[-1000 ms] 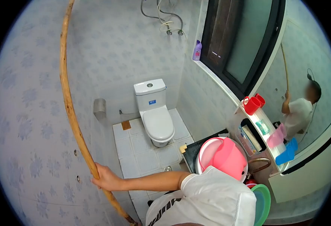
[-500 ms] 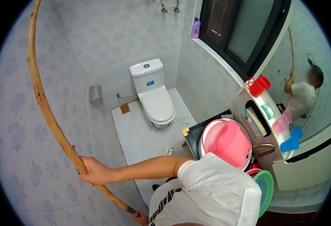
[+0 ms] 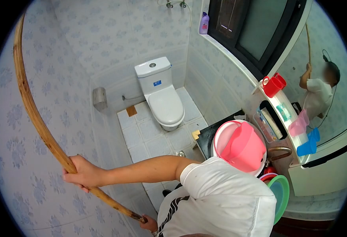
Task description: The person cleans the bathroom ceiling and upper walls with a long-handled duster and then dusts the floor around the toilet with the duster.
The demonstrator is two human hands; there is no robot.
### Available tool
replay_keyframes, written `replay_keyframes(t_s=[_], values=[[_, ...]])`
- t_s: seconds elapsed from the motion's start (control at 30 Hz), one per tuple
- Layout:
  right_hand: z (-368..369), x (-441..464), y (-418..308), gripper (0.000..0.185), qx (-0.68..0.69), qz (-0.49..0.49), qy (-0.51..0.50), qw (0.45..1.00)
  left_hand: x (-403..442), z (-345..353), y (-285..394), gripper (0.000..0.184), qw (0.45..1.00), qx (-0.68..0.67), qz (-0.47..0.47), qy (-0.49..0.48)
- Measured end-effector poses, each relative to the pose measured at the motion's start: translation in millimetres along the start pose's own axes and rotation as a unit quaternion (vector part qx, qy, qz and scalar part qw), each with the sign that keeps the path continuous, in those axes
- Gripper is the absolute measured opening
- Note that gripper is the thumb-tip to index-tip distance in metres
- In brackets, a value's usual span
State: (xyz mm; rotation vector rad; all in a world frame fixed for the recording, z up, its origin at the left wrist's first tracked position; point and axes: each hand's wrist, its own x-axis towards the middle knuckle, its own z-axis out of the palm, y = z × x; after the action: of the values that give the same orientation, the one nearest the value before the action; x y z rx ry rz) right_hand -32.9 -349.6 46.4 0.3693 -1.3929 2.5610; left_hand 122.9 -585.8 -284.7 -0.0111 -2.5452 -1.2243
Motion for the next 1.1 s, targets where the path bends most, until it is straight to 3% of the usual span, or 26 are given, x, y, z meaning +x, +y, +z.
replay_keyframes(t_s=[0.23,0.37,0.43,0.57,0.63,0.77,0.87,0.93,1.03,1.1], values=[[2,7,-7,0.020,0.068,-0.009,-0.049,0.996,4,5,-6,0.034,0.996,-0.032,0.058,0.056],[-4,5,-17,0.020,0.073,-0.026,-0.042,0.996,10,1,-2,0.027,0.997,-0.026,0.066,0.026],[-8,0,-16,0.020,0.074,-0.026,-0.037,0.996,19,-13,23,0.026,0.969,-0.157,-0.051,-0.186],[-15,-13,-28,0.019,0.072,-0.022,-0.019,0.997,17,-6,17,0.021,0.962,-0.182,-0.066,-0.194],[-20,-18,-34,0.019,0.068,-0.033,-0.012,0.997,22,-5,11,0.032,0.953,-0.135,-0.066,-0.262],[-28,-26,-42,0.019,0.064,-0.048,-0.007,0.997,17,10,8,0.036,0.960,-0.143,-0.038,-0.236],[-37,-29,-42,0.018,0.064,-0.049,0.000,0.997,13,17,-4,0.037,0.967,-0.188,-0.064,-0.161],[-41,-34,-47,0.019,0.053,-0.053,0.001,0.997,18,18,-8,0.039,0.972,-0.126,-0.009,-0.198],[-46,-40,-57,0.018,0.041,-0.061,0.020,0.997,16,53,-77,0.031,0.986,-0.094,-0.017,-0.136],[-51,-44,-62,0.017,0.035,-0.064,0.034,0.997,24,59,-74,0.033,0.984,-0.049,-0.041,-0.167]])
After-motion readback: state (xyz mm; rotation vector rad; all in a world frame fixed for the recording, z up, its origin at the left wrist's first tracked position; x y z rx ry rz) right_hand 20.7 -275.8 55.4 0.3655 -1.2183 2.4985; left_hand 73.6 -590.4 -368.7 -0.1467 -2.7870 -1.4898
